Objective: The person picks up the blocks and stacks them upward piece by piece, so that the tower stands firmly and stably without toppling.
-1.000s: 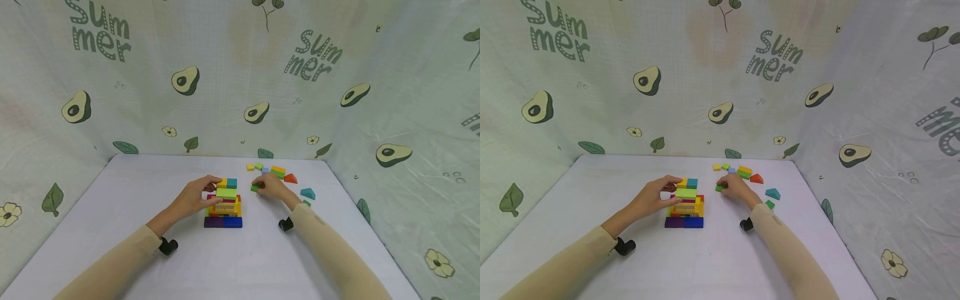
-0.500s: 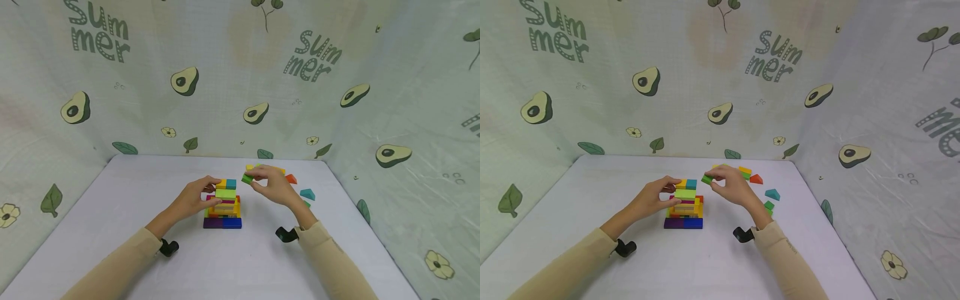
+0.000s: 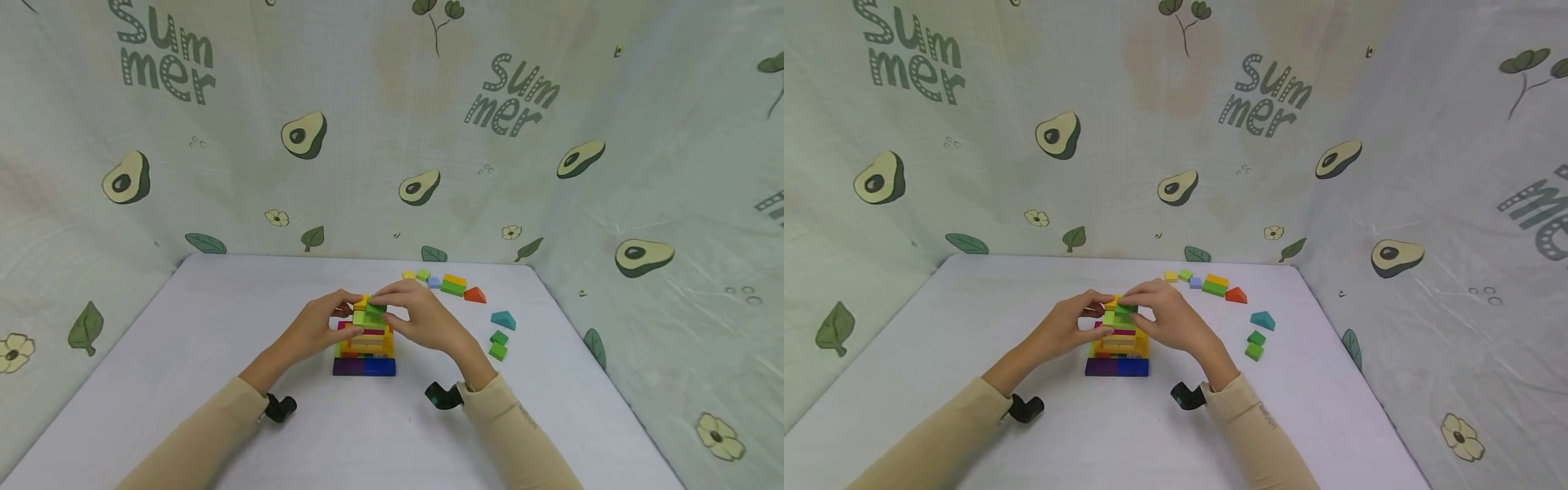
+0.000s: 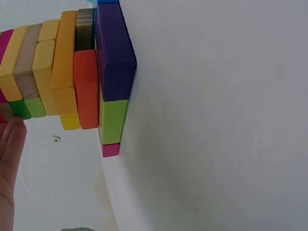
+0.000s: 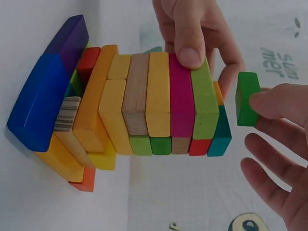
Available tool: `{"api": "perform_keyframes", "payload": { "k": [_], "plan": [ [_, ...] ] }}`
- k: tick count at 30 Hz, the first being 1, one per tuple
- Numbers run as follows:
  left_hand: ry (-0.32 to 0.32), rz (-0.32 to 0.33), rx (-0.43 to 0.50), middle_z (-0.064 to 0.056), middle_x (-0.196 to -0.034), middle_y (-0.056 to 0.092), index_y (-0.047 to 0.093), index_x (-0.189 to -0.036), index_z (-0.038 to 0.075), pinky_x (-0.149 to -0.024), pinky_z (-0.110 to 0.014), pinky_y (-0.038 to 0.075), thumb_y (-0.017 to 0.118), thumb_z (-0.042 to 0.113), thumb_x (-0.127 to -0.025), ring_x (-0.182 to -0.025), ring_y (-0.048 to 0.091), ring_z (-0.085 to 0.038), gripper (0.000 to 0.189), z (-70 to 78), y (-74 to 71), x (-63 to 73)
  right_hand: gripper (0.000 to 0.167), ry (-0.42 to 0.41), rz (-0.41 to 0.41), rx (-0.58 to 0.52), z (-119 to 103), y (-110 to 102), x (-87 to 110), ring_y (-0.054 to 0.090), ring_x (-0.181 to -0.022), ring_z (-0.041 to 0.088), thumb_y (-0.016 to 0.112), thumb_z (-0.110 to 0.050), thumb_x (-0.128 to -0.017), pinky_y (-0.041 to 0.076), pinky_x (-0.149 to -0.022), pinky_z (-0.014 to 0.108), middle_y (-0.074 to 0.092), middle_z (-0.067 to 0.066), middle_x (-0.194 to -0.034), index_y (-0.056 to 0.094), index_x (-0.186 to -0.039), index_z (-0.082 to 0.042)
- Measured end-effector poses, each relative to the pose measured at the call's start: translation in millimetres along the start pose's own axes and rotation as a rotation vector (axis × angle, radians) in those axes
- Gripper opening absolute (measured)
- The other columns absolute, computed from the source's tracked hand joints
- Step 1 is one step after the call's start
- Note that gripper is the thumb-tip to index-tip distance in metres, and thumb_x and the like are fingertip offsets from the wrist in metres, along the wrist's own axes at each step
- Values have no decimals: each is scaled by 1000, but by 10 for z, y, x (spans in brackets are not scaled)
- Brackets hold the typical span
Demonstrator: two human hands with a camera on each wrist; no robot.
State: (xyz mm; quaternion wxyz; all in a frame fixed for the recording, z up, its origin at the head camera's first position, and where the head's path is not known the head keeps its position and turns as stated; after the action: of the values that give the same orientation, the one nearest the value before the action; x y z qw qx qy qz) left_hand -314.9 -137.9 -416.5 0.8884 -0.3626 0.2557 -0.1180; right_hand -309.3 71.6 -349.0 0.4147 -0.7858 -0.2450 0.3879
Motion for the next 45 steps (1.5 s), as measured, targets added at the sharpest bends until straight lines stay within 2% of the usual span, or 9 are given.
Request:
{"api": "perform_keyframes", "payload": {
  "k": [6, 15, 25, 37, 45],
  "plan": [
    [16, -3, 13, -1, -128, 71, 59, -141, 19, -98, -43, 62, 88, 27, -91, -113, 72, -29, 58, -1, 12, -12, 31, 3, 2, 19, -13, 66, 1, 60, -124, 17, 77, -9, -98, 56, -103, 34, 73, 0, -129, 78, -129, -13],
    [37, 1, -7, -3, -129, 71, 60, -139, 17, -96, -46, 62, 88, 27, -90, -112, 72, -30, 58, 14, -14, -16, 29, -49, 7, 4, -56, 120, -4, 59, -123, 16, 79, -10, -97, 56, -102, 31, 73, -1, -127, 78, -126, -13],
    [90, 20, -16, -4, -134, 69, 59, -140, 15, -97, -38, 61, 89, 26, -89, -115, 72, -31, 60, -2, -29, -11, 29, -39, -1, -1, -46, 197, -13, 60, -125, 18, 78, -11, -98, 56, -104, 33, 73, 0, -131, 78, -127, -13],
    [125, -27, 7, -5, -138, 67, 60, -142, 13, -100, -38, 60, 88, 25, -89, -118, 71, -31, 61, 16, -83, -24, 27, -67, 30, -8, -23, 222, -3, 58, -127, 21, 79, -10, -97, 56, -104, 34, 70, 3, -131, 80, -124, -13],
    [115, -37, 32, -1, -138, 68, 62, -141, 15, -101, -37, 60, 86, 30, -92, -118, 71, -29, 56, -11, -114, -36, 27, -75, 60, -9, -4, 249, -17, 57, -123, 18, 81, -11, -96, 55, -100, 33, 70, 2, -128, 81, -122, -15]
  ]
}}
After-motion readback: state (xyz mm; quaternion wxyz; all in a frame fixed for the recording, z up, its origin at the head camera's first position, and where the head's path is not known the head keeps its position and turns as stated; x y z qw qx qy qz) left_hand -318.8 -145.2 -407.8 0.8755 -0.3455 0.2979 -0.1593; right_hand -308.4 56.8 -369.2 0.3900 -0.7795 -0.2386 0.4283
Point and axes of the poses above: each hand's wrist, its own x-axis away from the middle knuckle, its own y-axis out of the palm, z = x × y, the point moved 5 cm from there along -x, towards the middle knuckle
